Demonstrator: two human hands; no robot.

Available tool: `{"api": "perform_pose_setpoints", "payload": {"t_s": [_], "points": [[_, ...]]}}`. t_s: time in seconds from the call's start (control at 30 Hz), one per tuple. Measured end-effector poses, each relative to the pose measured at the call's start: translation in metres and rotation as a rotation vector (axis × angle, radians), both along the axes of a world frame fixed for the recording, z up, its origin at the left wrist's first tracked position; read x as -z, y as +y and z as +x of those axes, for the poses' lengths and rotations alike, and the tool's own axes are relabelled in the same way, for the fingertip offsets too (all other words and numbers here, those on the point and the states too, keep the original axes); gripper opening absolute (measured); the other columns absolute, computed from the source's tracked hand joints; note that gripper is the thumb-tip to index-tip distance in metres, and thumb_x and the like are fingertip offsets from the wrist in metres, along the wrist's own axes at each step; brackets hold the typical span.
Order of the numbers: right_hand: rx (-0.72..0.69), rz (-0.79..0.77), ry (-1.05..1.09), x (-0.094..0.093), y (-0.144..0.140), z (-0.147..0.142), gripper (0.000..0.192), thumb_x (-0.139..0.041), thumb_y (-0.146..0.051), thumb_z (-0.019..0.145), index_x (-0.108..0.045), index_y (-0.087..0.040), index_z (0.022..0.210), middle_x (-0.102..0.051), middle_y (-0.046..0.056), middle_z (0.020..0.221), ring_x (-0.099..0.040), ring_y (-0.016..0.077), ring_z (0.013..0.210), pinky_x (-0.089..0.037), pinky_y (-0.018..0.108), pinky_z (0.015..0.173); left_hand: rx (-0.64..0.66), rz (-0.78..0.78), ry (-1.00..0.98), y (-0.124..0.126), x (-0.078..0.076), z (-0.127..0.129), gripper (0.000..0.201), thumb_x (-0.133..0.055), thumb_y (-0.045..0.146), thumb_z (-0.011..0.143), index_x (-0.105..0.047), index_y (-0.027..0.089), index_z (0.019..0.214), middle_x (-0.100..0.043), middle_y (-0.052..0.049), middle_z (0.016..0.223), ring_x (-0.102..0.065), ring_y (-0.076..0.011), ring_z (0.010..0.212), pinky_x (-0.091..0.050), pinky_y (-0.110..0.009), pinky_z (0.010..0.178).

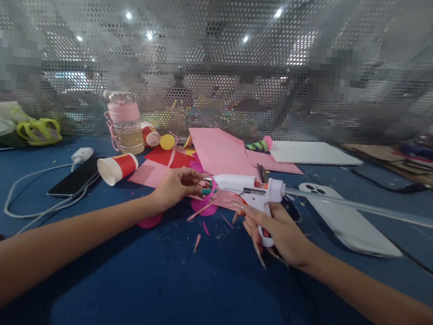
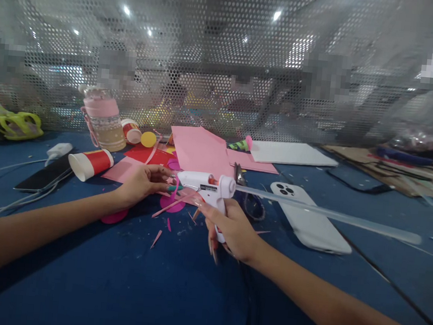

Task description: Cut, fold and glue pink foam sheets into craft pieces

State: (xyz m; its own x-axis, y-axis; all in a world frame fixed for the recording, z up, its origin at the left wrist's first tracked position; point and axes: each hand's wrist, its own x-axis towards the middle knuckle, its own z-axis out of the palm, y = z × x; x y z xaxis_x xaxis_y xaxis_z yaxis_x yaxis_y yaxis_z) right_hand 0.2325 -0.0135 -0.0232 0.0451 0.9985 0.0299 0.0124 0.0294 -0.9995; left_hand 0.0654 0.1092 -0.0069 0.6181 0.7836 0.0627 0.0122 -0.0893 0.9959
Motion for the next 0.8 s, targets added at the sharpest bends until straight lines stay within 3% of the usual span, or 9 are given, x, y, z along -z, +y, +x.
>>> {"api": "perform_pose_setpoints", "payload": {"t_s": [0.27, 0.57, 0.8], "points": [[-0.028, 0.033, 0.004, 0.0007, -0.0012, -0.0005, 0.035, -0.055, -0.047, 0.071, -0.051, -0.017, 0.054, -0.039, -0.006, 0.033, -0.038, 0.0061, 0.029, -0.028, 0.02, 0.029, 0.006, -0.017, 0.004, 0.0029, 0.0037, 0.001, 0.026, -0.069, 0.003, 0.053, -0.06, 0.013, 0.075, -0.064, 0.002, 0.061, -0.059, -0.0074, 0.058, -0.048, -0.018, 0.057], [-0.026, 0.024, 0.017, 0.0019, -0.0003, 0.001, 0.037, -0.056, -0.047, 0.071, -0.05, -0.017, 0.05, -0.039, -0.006, 0.032, -0.039, 0.0064, 0.028, -0.03, 0.02, 0.028, 0.02, -0.062, -0.064, 0.0018, 0.0012, -0.0012, 0.023, -0.069, 0.011, 0.057, -0.059, 0.013, 0.078, -0.063, -0.001, 0.066, -0.063, -0.012, 0.058, -0.051, -0.027, 0.06], [0.005, 0.003, 0.011, -0.0034, -0.0014, -0.0008, 0.036, -0.058, -0.048, 0.068, -0.05, -0.017, 0.05, -0.039, -0.005, 0.031, -0.038, 0.0068, 0.026, -0.029, 0.019, 0.026, -0.015, -0.022, -0.036, 0.0004, -0.0011, -0.0002, 0.023, -0.069, 0.011, 0.057, -0.06, 0.012, 0.078, -0.065, -0.002, 0.072, -0.062, -0.0111, 0.062, -0.05, -0.024, 0.062]]}}
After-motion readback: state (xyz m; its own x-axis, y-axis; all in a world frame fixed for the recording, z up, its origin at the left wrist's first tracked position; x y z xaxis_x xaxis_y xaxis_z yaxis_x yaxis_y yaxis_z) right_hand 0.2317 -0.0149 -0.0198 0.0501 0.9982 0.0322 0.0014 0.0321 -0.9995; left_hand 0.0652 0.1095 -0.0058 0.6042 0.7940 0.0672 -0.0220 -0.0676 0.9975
